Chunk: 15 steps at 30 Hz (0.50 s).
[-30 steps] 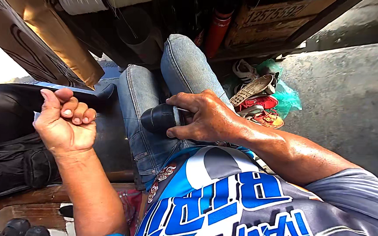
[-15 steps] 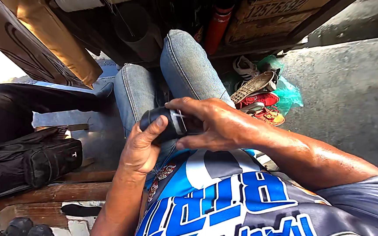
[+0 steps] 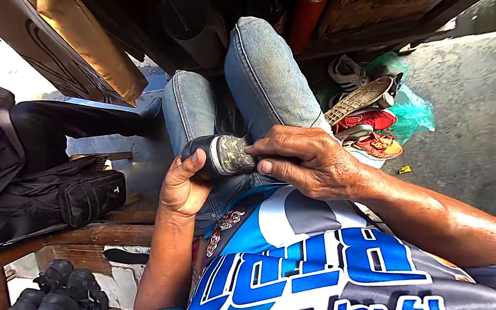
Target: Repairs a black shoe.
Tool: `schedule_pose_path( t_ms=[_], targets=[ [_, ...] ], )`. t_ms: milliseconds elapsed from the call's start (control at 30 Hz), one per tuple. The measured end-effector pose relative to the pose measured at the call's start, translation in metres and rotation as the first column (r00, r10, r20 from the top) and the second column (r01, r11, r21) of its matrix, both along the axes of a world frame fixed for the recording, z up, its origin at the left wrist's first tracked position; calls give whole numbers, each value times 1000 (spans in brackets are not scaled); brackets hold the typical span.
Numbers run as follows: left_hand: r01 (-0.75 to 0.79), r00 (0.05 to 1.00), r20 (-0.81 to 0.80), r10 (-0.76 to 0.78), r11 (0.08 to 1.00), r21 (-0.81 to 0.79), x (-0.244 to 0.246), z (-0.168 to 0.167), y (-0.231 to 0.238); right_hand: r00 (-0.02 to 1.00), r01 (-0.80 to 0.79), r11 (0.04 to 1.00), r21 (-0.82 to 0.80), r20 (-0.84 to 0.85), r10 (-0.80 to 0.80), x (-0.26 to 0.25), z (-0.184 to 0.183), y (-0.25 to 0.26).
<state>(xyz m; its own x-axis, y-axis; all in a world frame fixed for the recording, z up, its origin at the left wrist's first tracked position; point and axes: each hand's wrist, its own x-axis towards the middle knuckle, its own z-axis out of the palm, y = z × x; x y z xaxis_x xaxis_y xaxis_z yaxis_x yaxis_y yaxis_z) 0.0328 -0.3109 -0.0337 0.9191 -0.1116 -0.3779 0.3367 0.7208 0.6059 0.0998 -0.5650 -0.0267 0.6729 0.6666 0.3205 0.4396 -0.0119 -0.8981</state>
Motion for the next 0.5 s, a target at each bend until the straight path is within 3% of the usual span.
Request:
schedule_pose_path(
  t_ms=[500],
  targets=[
    [-5,1000,9,5,1000,-9,-1,-1,-2,1000,-5,998,-59,-6,5,-3,2,5]
  ],
)
